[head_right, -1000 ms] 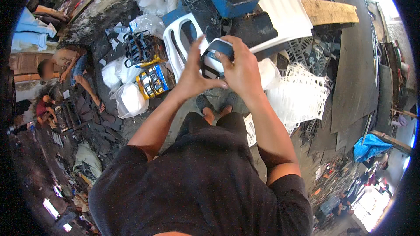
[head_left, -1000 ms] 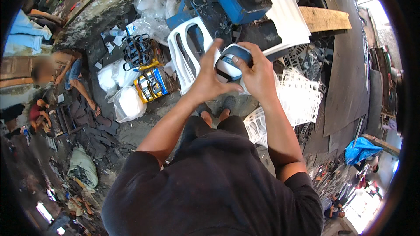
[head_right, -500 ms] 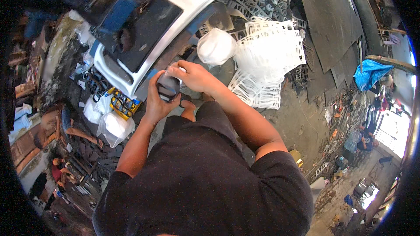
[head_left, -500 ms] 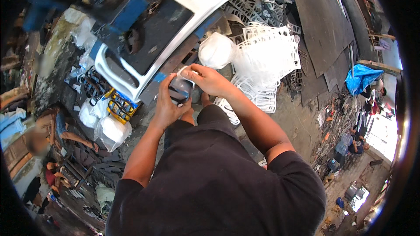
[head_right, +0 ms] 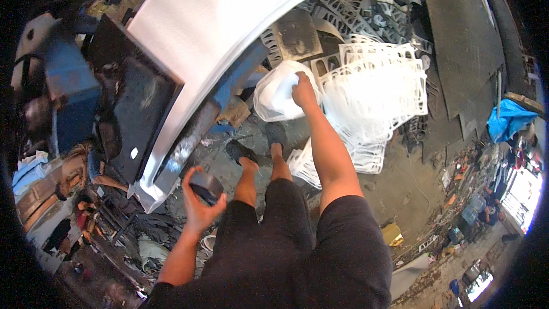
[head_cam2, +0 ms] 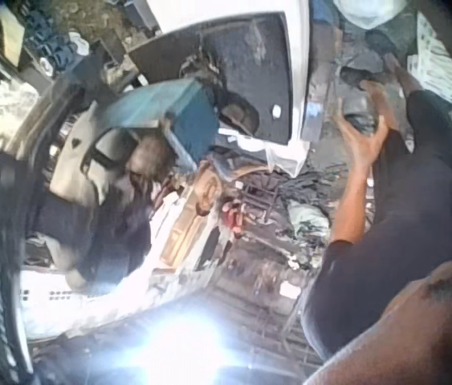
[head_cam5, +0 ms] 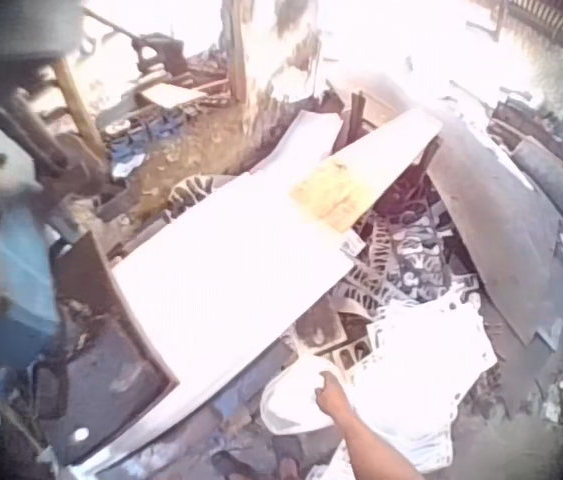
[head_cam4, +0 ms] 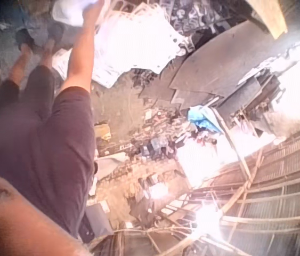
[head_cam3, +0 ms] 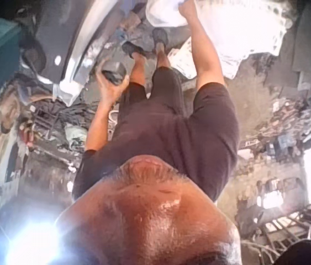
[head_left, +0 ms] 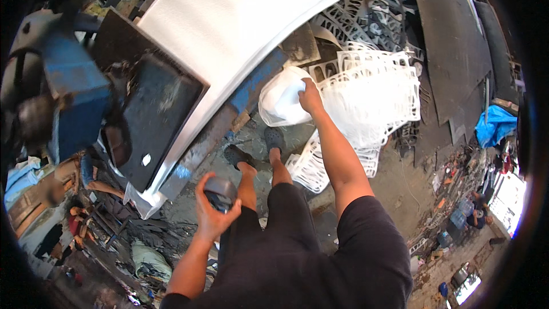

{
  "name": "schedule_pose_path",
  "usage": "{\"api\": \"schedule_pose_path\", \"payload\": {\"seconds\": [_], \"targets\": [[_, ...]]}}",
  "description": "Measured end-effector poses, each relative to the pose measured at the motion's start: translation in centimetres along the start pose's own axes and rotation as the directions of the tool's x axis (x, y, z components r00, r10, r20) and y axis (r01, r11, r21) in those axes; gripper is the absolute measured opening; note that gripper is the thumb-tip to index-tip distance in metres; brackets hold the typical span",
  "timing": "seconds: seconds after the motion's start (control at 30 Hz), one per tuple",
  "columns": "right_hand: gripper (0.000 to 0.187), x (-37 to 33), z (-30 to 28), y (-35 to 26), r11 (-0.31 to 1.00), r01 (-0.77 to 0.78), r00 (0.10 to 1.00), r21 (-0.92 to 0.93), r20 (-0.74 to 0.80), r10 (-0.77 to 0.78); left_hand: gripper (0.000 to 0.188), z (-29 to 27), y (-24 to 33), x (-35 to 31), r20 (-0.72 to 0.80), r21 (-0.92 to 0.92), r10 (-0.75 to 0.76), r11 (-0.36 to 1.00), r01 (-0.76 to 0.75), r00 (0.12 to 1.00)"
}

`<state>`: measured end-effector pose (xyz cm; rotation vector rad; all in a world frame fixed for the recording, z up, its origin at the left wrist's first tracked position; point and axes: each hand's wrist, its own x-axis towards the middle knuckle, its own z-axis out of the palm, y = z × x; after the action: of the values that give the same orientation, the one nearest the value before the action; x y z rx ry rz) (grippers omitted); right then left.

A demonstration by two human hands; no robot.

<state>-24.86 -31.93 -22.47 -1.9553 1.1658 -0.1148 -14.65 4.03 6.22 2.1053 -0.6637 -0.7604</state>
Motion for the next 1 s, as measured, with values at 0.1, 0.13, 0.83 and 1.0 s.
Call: {"api": "schedule_pose_path", "payload": {"seconds": [0.1, 0.13, 0.83, 1.0], "targets": [[0.049, 3.2, 3.0, 3.9, 0.954, -0.042, 0.992, -0.296, 0.097, 0.074, 0.089, 1.7, -1.2, 0.1, 0.034, 0.060, -0.074, 0.996, 0.072, 0.997], [0.050, 3.6, 3.7, 5.1, 0.903, 0.002, 0.999, -0.429, 0.034, 0.014, 0.089, 2.0, -1.3, 0.2, 0.050, 0.064, -0.093, 0.994, 0.090, 0.994], [0.050, -23.3, -12.0, -31.3, 0.103, -0.531, 0.847, 0.841, 0.528, 0.058, 0.044, -6.3, 6.9, -1.3, -0.561, -0.216, 0.172, 0.914, -0.343, 0.810], [0.040, -25.5, -15.6, -34.9, 0.240, -0.323, 0.946, 0.915, 0.322, 0.046, 0.031, -15.2, -3.8, 8.1, -0.743, -0.208, -0.193, 0.977, 0.053, 0.641]]}}
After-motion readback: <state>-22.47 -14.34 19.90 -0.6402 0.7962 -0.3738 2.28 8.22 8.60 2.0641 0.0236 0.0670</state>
